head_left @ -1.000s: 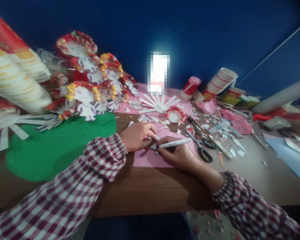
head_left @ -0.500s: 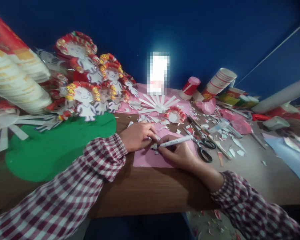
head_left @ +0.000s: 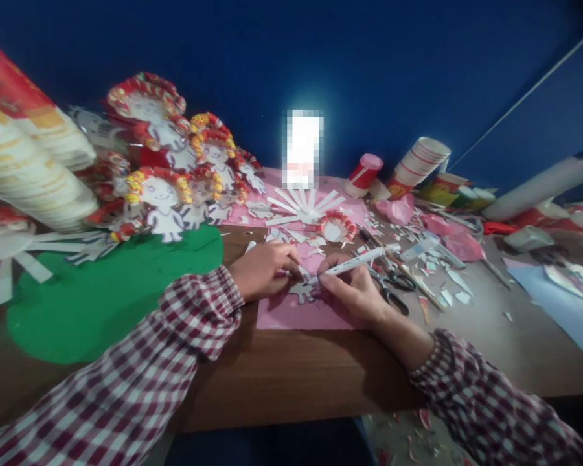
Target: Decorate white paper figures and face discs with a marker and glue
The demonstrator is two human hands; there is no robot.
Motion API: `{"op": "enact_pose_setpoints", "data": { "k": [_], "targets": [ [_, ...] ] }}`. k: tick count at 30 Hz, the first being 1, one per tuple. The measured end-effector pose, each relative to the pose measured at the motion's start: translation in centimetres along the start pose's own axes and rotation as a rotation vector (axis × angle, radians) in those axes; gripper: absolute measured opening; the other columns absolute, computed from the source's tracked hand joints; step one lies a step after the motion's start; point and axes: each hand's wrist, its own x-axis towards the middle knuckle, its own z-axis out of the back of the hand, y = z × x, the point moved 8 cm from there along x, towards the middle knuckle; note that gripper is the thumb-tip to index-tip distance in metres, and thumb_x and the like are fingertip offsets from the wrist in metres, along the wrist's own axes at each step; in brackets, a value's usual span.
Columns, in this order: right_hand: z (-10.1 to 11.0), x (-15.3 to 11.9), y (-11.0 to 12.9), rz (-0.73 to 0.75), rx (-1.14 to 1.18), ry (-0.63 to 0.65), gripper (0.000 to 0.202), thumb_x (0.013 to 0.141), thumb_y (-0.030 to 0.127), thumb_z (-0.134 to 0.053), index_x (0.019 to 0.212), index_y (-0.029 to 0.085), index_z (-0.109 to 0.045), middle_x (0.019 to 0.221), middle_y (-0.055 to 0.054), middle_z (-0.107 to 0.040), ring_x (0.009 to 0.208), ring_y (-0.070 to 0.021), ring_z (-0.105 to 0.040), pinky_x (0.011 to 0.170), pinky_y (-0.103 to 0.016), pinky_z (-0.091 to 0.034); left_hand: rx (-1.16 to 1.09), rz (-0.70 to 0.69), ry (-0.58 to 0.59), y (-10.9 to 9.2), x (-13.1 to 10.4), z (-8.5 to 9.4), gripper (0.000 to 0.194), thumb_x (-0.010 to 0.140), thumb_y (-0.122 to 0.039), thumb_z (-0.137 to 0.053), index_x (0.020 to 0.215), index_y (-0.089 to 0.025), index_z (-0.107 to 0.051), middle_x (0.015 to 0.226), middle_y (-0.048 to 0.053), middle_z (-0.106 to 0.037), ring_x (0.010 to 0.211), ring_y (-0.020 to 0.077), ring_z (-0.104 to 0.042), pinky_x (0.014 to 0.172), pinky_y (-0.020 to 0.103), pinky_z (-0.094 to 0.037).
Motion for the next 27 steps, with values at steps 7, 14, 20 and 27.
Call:
{"op": "enact_pose_setpoints", "data": {
  "k": [7,14,20,27],
  "targets": [
    [0.5,0.3,-0.6,-0.044,0.246,-0.049,0.027,0.077,0.044,-0.065,0.079,0.020,-0.054,0.055,0.005,-0.050,0.045,-0.0089,-0.048,0.046,-0.021,-0.044,-0.002,-0.017,-0.019,-0.3,-0.1,0.0,0.027,0.074,-0.008,-0.055,0.088,-0.022,-0.072,0.101,0.003,-0.066,0.092,0.0178,-0.057,0.085,0.031,-0.045],
    [0.5,0.2,0.0,-0.053,0.254,-0.086,0.028,0.075,0.044,-0.067,0.078,0.019,-0.054,0.054,0.006,-0.050,0.045,-0.0090,-0.047,0.043,-0.020,-0.041,0.017,-0.019,-0.037,-0.5,-0.2,0.1,0.026,0.074,-0.008,-0.055,0.090,-0.021,-0.071,0.101,0.004,-0.066,0.093,0.0189,-0.057,0.085,0.034,-0.046],
    [1.1,0.3,-0.2,-0.064,0.309,-0.116,0.028,0.076,0.043,-0.067,0.079,0.019,-0.053,0.053,0.007,-0.046,0.041,-0.0058,-0.036,0.037,-0.017,-0.029,0.035,-0.041,-0.048,-1.0,-0.1,0.3,0.022,0.074,-0.010,-0.057,0.088,-0.020,-0.071,0.098,0.004,-0.067,0.090,0.0188,-0.057,0.083,0.034,-0.045],
    [2.0,0.6,0.3,0.017,0.275,-0.178,0.027,0.077,0.040,-0.067,0.077,0.018,-0.053,0.054,0.006,-0.048,0.042,-0.0049,-0.036,0.037,-0.016,-0.027,0.076,-0.081,-0.067,-1.0,-0.1,0.0,0.029,0.072,-0.005,-0.054,0.091,-0.021,-0.070,0.102,0.003,-0.068,0.094,0.0193,-0.057,0.083,0.034,-0.044]
  ]
}}
